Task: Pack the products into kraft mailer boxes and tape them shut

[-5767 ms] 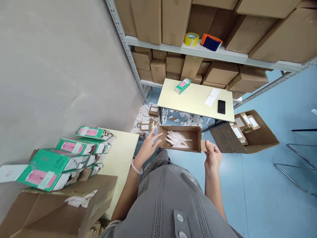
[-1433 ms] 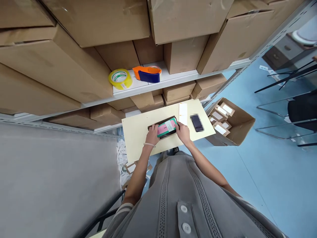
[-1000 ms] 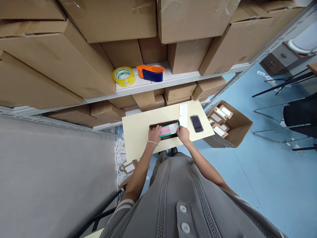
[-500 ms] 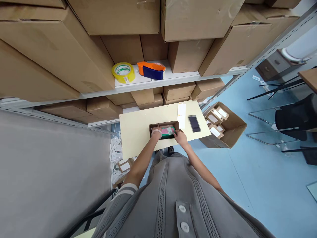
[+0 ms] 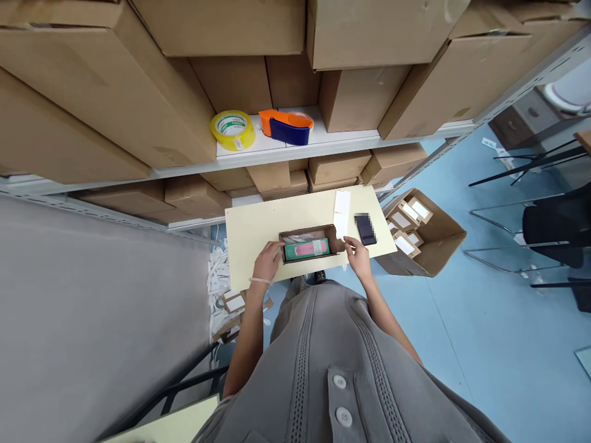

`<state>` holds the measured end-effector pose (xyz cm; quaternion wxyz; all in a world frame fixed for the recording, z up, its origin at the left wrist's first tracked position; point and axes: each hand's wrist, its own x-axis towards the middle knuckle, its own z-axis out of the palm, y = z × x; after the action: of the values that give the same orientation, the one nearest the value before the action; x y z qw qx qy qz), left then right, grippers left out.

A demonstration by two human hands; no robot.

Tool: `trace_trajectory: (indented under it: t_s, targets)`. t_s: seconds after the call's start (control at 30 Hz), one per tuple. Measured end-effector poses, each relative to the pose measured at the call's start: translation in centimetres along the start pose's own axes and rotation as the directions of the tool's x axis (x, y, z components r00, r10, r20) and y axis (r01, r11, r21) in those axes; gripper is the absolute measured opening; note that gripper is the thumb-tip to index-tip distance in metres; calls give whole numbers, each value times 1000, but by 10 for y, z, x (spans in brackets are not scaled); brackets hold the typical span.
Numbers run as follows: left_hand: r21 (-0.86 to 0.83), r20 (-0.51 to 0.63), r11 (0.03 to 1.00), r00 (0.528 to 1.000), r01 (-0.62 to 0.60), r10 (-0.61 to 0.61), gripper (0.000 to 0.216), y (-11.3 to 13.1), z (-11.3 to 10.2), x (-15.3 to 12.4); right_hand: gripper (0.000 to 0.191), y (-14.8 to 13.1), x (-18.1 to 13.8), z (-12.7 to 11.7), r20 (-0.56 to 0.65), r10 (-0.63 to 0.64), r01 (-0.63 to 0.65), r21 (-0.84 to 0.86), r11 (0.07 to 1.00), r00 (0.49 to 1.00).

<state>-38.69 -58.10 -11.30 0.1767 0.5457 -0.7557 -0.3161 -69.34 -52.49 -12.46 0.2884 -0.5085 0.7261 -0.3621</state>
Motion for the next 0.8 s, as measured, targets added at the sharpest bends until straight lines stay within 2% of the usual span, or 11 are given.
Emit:
trace_trajectory:
  t_s: [0.07, 0.17, 0.33, 0.43, 0.53, 0.67, 0.8]
  targets:
    - [-20, -34, 996, 996, 85, -86, 35, -12, 5, -15, 41, 5, -1, -1, -17, 31, -31, 7, 999, 999]
    - [-89, -11, 984, 988, 153, -154, 45, -23, 22, -22, 45, 7, 1, 4, 18, 79, -79, 3, 997, 997]
    - [-206, -5, 967, 989, 147, -151, 55, -26, 41, -11, 45, -5, 9, 20, 168, 66, -52, -91, 995, 983]
    - [-193, 0, 971, 990, 142, -144, 53, -25, 43, -2, 42, -15, 10, 31, 257, 69, -10, -221, 975, 964]
    - [-148, 58, 976, 987, 157, -150, 52, -25, 44, 8, 42, -22, 10, 39, 327, 89, 33, -349, 936, 941]
    - [-75, 111, 986, 984, 148, -139, 40, -25, 43, 21, 44, -25, 13, 40, 338, 92, 59, -410, 910, 937]
    - [-54, 132, 987, 981, 152, -144, 33, -24, 41, 26, 38, -23, 16, 35, 249, 48, 27, -289, 957, 967]
